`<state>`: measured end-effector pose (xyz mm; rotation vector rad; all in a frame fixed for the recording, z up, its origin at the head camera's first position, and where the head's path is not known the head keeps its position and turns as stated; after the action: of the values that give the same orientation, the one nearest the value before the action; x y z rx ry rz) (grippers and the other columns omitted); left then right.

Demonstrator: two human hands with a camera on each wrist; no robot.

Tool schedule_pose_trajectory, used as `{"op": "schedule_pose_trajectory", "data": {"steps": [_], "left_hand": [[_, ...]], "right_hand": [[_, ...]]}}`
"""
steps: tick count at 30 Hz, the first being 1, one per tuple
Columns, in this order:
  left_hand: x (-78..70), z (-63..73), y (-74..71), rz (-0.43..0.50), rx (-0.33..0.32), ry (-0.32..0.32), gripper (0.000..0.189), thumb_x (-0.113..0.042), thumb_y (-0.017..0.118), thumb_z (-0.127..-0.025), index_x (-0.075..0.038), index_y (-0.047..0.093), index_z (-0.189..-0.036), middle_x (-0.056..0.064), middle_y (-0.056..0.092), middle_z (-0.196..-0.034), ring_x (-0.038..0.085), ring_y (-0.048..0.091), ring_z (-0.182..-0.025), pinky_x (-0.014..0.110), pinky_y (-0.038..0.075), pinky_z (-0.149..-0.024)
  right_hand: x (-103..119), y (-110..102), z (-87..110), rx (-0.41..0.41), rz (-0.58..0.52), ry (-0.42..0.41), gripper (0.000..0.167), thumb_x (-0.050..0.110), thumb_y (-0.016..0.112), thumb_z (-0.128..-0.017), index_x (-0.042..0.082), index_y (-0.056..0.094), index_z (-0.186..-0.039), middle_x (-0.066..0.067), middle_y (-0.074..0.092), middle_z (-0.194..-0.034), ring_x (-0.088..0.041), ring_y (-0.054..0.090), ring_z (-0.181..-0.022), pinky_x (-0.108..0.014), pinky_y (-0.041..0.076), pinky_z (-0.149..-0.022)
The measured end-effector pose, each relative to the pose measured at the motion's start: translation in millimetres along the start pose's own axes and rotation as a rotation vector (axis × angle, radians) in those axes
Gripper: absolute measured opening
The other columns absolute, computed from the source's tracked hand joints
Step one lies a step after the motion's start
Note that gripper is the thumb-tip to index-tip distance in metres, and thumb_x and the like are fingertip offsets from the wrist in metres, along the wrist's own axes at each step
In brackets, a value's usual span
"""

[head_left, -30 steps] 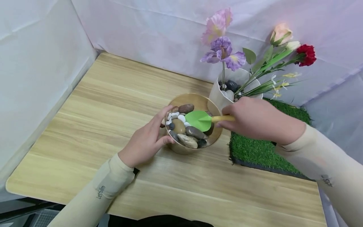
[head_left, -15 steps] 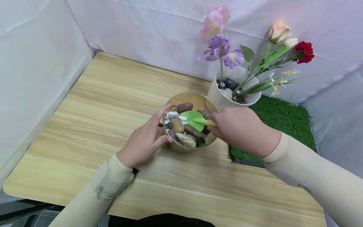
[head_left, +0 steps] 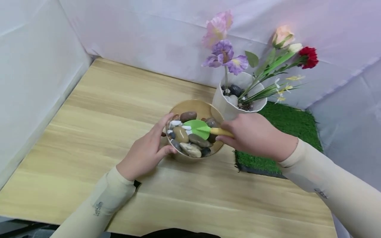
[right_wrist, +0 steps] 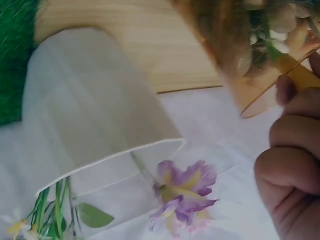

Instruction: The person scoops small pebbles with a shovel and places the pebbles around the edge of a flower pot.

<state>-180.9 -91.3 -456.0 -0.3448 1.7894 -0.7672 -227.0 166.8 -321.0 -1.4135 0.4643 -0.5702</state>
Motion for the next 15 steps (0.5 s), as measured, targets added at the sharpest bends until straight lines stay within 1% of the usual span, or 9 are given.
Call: {"op": "schedule_pose_trajectory", "data": {"steps": [3, 5, 8, 11, 15], "left_hand": [[3.0, 5.6, -1.2, -0.004, -0.008, -0.006, 0.104, -0.089, 0.035, -0.088, -0.035, 0.013, -0.174, 0.004, 0.036, -0.173, 0.033, 0.067, -0.125, 0.058, 0.060, -0.078], [2.4, 4.2, -1.4, -0.003, -0.013, 0.006, 0.103, -0.088, 0.035, -0.089, -0.034, 0.012, -0.174, 0.001, 0.032, -0.175, 0.032, 0.066, -0.126, 0.058, 0.060, -0.080], [1.3, 0.3, -1.5, -0.006, -0.016, 0.022, 0.101, -0.086, 0.036, -0.091, -0.035, 0.011, -0.174, 0.000, 0.033, -0.175, 0.030, 0.066, -0.126, 0.057, 0.059, -0.083], [1.6, -0.9, -1.7, -0.019, -0.012, 0.019, 0.101, -0.087, 0.035, -0.090, -0.035, 0.011, -0.174, 0.002, 0.035, -0.173, 0.031, 0.065, -0.126, 0.058, 0.059, -0.085], [4.0, 0.6, -1.8, -0.029, -0.009, 0.008, 0.102, -0.087, 0.034, -0.090, -0.034, 0.011, -0.174, 0.005, 0.036, -0.173, 0.033, 0.063, -0.133, 0.061, 0.058, -0.089]], "right_hand": [[5.2, -0.4, -3.0, -0.037, 0.036, -0.054, 0.034, 0.031, 0.082, -0.101, 0.021, 0.058, -0.079, 0.010, 0.042, -0.061, -0.009, 0.038, -0.048, -0.034, 0.037, -0.045], [8.4, -4.4, -1.5, -0.070, 0.082, -0.072, 0.037, 0.031, 0.084, -0.099, 0.020, 0.056, -0.077, 0.009, 0.040, -0.060, -0.010, 0.036, -0.048, -0.035, 0.035, -0.044], [12.3, -13.3, 3.6, -0.124, 0.133, -0.090, 0.042, 0.030, 0.087, -0.096, 0.020, 0.052, -0.076, 0.009, 0.037, -0.060, -0.010, 0.033, -0.047, -0.035, 0.032, -0.042], [14.5, -22.4, 7.6, -0.175, 0.144, -0.114, 0.042, 0.030, 0.089, -0.094, 0.020, 0.051, -0.076, 0.010, 0.038, -0.062, -0.009, 0.031, -0.047, -0.034, 0.030, -0.041], [13.4, -34.5, 8.9, -0.257, 0.154, -0.144, 0.041, 0.030, 0.090, -0.091, 0.020, 0.052, -0.078, 0.010, 0.040, -0.064, -0.008, 0.030, -0.046, -0.033, 0.027, -0.039]]}}
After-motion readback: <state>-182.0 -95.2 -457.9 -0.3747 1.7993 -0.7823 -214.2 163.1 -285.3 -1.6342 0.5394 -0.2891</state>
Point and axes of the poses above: each hand's wrist, its own z-axis away from the middle knuckle, its own y-axis out of the palm, x = y × z, the point moved 4 cm from there along -z, towards the middle knuckle
